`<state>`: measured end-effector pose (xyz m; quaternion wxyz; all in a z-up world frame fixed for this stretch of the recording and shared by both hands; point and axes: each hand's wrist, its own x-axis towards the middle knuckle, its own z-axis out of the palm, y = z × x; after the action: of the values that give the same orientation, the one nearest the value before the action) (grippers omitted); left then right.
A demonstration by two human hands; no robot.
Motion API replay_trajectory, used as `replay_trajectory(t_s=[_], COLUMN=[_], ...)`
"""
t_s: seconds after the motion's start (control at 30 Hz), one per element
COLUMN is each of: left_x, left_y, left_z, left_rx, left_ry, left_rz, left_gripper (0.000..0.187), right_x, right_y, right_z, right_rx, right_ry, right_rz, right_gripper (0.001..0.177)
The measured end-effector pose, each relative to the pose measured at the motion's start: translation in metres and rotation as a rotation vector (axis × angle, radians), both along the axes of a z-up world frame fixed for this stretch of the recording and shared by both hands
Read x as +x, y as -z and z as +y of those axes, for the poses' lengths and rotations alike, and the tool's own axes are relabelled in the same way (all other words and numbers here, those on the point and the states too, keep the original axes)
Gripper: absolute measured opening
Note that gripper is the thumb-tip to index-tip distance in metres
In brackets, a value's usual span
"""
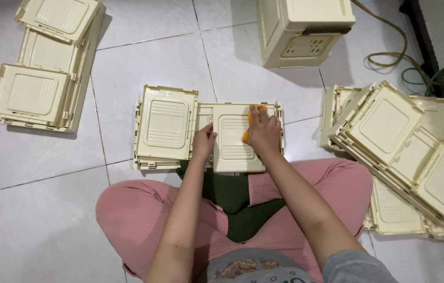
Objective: The person assembles a collapsible plastic storage crate by unfolding the sides, securing the corners, and attaching the lid. They then wipe the surfaces of several other crates with an orange cloth.
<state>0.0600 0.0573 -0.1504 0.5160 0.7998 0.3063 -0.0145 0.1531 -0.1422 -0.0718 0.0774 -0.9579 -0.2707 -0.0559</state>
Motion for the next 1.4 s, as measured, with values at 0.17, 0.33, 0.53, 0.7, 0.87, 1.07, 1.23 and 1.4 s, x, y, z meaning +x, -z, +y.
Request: replay_trajectory(t_s=[0.17,0.33,0.53,0.7,0.87,1.07,1.23,1.4], left_x=[-0.001,0.001,0.004,0.005,0.000,-0.002,-0.005,-0.007], left_y=[0.004,0.012,0.021,0.024,0.008,-0.004,0.007,0.010], left_z=[0.003,0.003,0.006,0.013,0.011,0.016,0.027,0.048], left_rx=[0.010,0.020,-0.044,-0.063,-0.202,-0.305,-0.201,-0.159], left_ry=[0.029,0.042,0.035,0.060,0.014,-0.110,-0.127,-0.119], left_rz=[-0.074,-0.051,-0.037,-0.106,0.008,-0.010,0.033,-0.043], left_gripper=[0.041,0.040,0.035,0.038,0.040,0.041,0.042,0.039], right_x=[-0.052,-0.088,-0.093,-0.100,-0.083,-0.054,-0.025,0.017], right_y=[-0.016,-0.030,-0.036,-0.036,-0.041,-0.055,-0.065,-0.049], right_z=[-0.032,-0.051,-0.013,0.004,-0.029,-0.057,-0.078,-0.107], right_rx=[-0.039,0.015,0.023,0.000,-0.006,-0.203,-0.075,0.455], right_ry=[-0.209,-0.421,-0.635,-0.658,-0.649,-0.567,-0.330,0.041], right_rz=[0.083,0.262,0.440,0.452,0.512,0.580,0.740,0.872], right_gripper=[0.052,0.049,0.042,0.036,0.038,0.031,0.026,0.040])
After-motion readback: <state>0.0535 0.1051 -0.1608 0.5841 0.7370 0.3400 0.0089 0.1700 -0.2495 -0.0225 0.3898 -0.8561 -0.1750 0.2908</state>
